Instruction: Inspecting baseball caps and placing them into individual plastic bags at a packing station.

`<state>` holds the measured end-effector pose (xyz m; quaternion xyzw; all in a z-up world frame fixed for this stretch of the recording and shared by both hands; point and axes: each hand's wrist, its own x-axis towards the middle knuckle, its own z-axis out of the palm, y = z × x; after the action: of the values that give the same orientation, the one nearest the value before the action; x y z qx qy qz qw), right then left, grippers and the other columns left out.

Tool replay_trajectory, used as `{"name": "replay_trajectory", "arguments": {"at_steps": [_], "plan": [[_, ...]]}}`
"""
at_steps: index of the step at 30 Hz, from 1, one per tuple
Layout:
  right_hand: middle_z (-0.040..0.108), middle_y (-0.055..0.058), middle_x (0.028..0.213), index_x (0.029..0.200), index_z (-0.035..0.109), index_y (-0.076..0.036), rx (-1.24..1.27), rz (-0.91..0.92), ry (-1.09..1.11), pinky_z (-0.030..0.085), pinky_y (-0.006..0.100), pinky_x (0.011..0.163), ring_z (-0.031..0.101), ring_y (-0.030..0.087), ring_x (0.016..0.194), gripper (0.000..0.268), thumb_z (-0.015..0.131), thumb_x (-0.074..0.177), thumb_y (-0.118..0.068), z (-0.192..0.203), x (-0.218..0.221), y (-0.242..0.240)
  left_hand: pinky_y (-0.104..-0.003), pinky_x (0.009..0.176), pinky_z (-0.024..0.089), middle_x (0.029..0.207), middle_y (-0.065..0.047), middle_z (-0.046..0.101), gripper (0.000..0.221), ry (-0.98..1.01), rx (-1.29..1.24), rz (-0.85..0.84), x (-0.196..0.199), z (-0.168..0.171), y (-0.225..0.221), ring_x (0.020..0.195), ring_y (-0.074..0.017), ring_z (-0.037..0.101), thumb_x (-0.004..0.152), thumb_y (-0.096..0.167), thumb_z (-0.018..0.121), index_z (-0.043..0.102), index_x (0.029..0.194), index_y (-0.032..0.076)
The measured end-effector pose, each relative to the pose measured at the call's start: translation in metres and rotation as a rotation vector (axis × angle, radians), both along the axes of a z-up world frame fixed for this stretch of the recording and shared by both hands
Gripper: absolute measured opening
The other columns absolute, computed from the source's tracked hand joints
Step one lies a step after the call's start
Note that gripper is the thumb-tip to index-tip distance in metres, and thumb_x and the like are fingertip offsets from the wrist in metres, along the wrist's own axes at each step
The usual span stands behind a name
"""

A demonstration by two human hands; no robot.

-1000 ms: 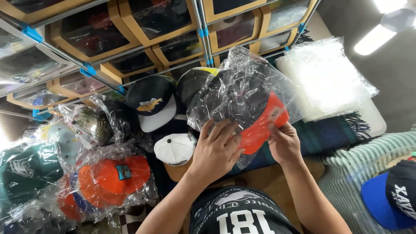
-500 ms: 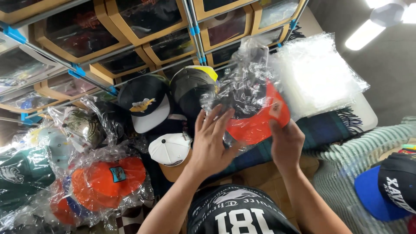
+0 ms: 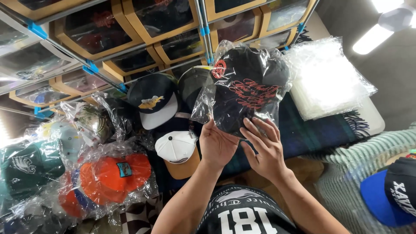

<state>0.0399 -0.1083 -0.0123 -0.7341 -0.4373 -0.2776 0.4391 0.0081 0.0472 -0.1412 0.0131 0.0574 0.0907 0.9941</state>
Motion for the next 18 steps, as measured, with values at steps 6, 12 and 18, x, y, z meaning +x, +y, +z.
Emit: {"name": "replay_trajectory", "arguments": {"at_steps": [6, 12, 18], "plan": [[0.072, 0.006, 0.133, 0.120, 0.077, -0.014, 0.023, -0.012, -0.048, 0.038, 0.049, 0.114, 0.065, 0.033, 0.123, 0.029, 0.067, 0.094, -0.008, 0.002, -0.001, 0.005, -0.049, 0.096, 0.048, 0.132, -0.026, 0.066, 0.052, 0.039, -0.053, 0.026, -0.009, 0.037, -0.006, 0.115, -0.0402, 0.066, 0.099, 0.041, 0.045, 0.068, 0.129, 0.006], [0.072, 0.009, 0.132, 0.117, 0.078, -0.013, 0.061, 0.047, 0.012, 0.041, 0.050, 0.112, 0.066, 0.035, 0.123, 0.028, 0.074, 0.090, -0.019, 0.008, -0.002, 0.006, -0.041, 0.087, 0.051, 0.119, -0.028, 0.071, 0.037, 0.085, -0.086, 0.001, -0.012, 0.064, -0.006, 0.104, -0.0429, 0.068, 0.098, 0.034, 0.057, 0.071, 0.116, 0.005], [0.072, 0.019, 0.119, 0.120, 0.074, 0.000, 0.278, -0.304, -0.025, 0.047, 0.056, 0.104, 0.066, 0.042, 0.112, 0.023, 0.057, 0.105, -0.001, -0.001, 0.048, -0.036, -0.043, 0.087, 0.057, 0.126, -0.028, 0.069, 0.045, -0.025, -0.076, -0.041, -0.016, 0.089, 0.003, 0.108, -0.0415, 0.070, 0.102, 0.035, 0.046, 0.073, 0.120, 0.004]]}}
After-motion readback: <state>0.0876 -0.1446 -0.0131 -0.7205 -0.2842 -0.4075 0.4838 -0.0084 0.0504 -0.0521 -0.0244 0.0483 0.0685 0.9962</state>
